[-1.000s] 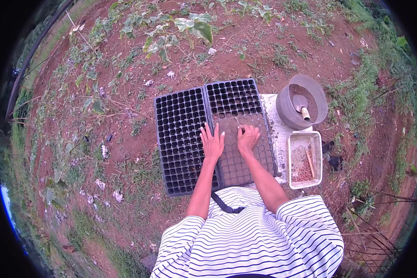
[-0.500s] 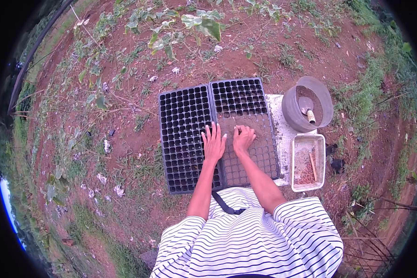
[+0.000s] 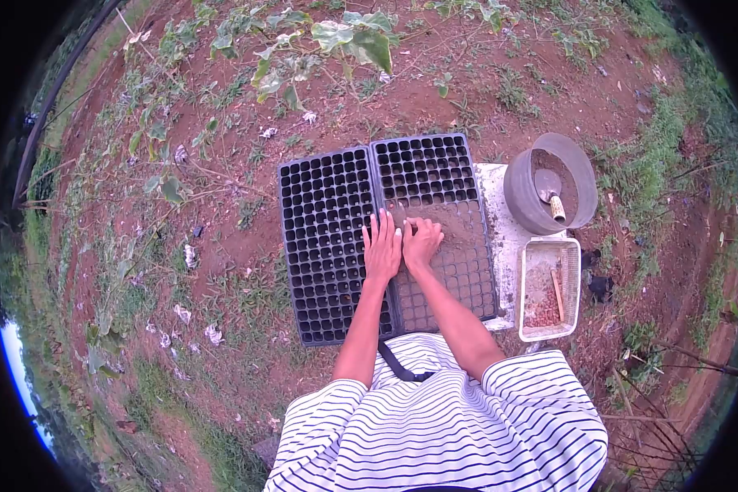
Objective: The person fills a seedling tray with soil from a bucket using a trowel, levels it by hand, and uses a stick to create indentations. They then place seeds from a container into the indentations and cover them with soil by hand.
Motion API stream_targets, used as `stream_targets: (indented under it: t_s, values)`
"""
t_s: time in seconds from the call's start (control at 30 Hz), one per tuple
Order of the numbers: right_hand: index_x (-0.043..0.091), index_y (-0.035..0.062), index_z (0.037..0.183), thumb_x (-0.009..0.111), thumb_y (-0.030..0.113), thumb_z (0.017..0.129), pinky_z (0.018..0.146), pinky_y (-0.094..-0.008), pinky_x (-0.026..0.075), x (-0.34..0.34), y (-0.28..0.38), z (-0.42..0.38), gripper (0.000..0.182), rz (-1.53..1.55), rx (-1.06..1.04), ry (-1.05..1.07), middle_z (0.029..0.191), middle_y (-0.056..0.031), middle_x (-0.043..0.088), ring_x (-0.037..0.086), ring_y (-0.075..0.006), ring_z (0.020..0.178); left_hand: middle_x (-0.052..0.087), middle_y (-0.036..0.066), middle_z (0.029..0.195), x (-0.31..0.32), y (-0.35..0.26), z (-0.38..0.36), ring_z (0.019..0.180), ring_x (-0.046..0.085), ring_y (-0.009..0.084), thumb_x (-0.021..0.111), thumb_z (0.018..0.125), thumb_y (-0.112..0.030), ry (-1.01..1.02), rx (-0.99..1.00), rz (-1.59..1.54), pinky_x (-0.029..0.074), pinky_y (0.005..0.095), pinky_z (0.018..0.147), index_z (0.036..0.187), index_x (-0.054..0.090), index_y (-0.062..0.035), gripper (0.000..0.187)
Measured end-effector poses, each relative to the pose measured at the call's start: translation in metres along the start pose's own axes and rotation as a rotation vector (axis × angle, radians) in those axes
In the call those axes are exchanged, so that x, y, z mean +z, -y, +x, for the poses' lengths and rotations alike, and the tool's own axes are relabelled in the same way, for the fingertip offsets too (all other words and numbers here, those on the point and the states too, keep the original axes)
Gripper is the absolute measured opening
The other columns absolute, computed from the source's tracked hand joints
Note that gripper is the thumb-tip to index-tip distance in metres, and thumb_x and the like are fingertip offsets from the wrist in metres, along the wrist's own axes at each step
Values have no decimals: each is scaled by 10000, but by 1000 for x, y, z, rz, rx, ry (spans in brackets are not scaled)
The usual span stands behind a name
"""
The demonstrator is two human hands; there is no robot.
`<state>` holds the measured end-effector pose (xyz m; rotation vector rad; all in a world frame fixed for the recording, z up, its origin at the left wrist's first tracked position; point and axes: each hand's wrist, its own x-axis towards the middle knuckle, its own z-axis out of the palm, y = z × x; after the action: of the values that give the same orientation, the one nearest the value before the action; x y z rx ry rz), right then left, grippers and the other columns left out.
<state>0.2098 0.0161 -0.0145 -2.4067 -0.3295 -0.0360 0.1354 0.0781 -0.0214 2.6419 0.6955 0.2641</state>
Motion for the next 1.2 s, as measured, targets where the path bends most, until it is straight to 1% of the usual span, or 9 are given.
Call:
stream_targets:
  t_s: [0.07, 0.43, 0.57, 0.7, 0.8, 0.83, 0.9, 1.07, 1.2]
  values:
    - [703, 124, 884, 672, 219, 836, 897, -412, 364, 0, 3, 1, 111, 8, 10, 34, 915, -46, 639, 524, -253, 963, 208, 137, 1575, -1, -1, 1, 1457, 172, 314, 288, 1022, -298, 4, -3, 13, 118, 497, 1166, 1486, 266, -3, 550]
    - [714, 126, 861, 689, 228, 822, 892, -405, 363, 13, 11, 19, 113, 51, 3, 55, 918, -40, 651, 528, -249, 965, 204, 131, 1578, 2, 8, 18, 1462, 163, 302, 238, 1026, -279, 13, 18, 71, 100, 472, 1174, 1498, 251, -26, 536]
    - [722, 140, 861, 708, 232, 809, 887, -401, 367, 10, 18, 30, 107, 64, -2, 139, 940, -38, 667, 531, -257, 970, 191, 136, 1581, -2, 10, 24, 1466, 146, 306, 223, 1032, -280, 37, -19, -112, 86, 466, 1178, 1505, 222, -20, 541]
    - [723, 145, 862, 710, 222, 812, 883, -394, 370, -4, 12, 38, 93, 118, 35, 117, 952, -35, 670, 528, -260, 973, 195, 148, 1577, -5, 16, 23, 1466, 143, 307, 219, 1036, -285, 44, -68, -327, 71, 443, 1185, 1505, 202, -4, 548]
    - [717, 125, 902, 690, 189, 837, 848, -387, 377, -24, -6, 25, 95, 138, -148, 82, 929, -25, 663, 520, -247, 923, 211, 152, 1571, -8, 18, 23, 1466, 146, 295, 214, 1042, -282, 63, -83, -416, 54, 432, 1187, 1501, 207, 5, 541]
    - [717, 125, 902, 690, 189, 837, 848, -387, 377, -32, -12, 16, 95, 133, -146, 87, 929, -25, 663, 520, -247, 923, 215, 152, 1569, -7, 20, 23, 1467, 142, 290, 213, 1044, -280, 72, -92, -467, 48, 432, 1187, 1500, 208, 6, 538]
    - [718, 126, 934, 686, 172, 837, 821, -381, 372, -49, -21, -4, 111, 139, -306, 120, 904, -10, 651, 515, -229, 897, 197, 140, 1578, -2, 26, 23, 1474, 118, 269, 176, 1048, -281, 66, -78, -486, 36, 420, 1187, 1503, 201, 4, 538]
    - [726, 147, 945, 689, 141, 813, 801, -371, 362, -58, -28, -26, 137, 43, -429, 176, 893, 10, 630, 508, -216, 883, 156, 122, 1594, 9, 37, 21, 1483, 81, 241, 121, 1045, -288, 44, -28, -550, 20, 406, 1184, 1514, 164, -8, 548]
    - [724, 160, 929, 689, 126, 799, 796, -369, 360, -46, -22, -20, 139, -24, -477, 127, 913, 17, 622, 505, -216, 876, 131, 120, 1600, 7, 42, 22, 1486, 59, 223, 92, 1042, -284, 53, 13, -533, 3, 403, 1181, 1524, 127, -20, 551]
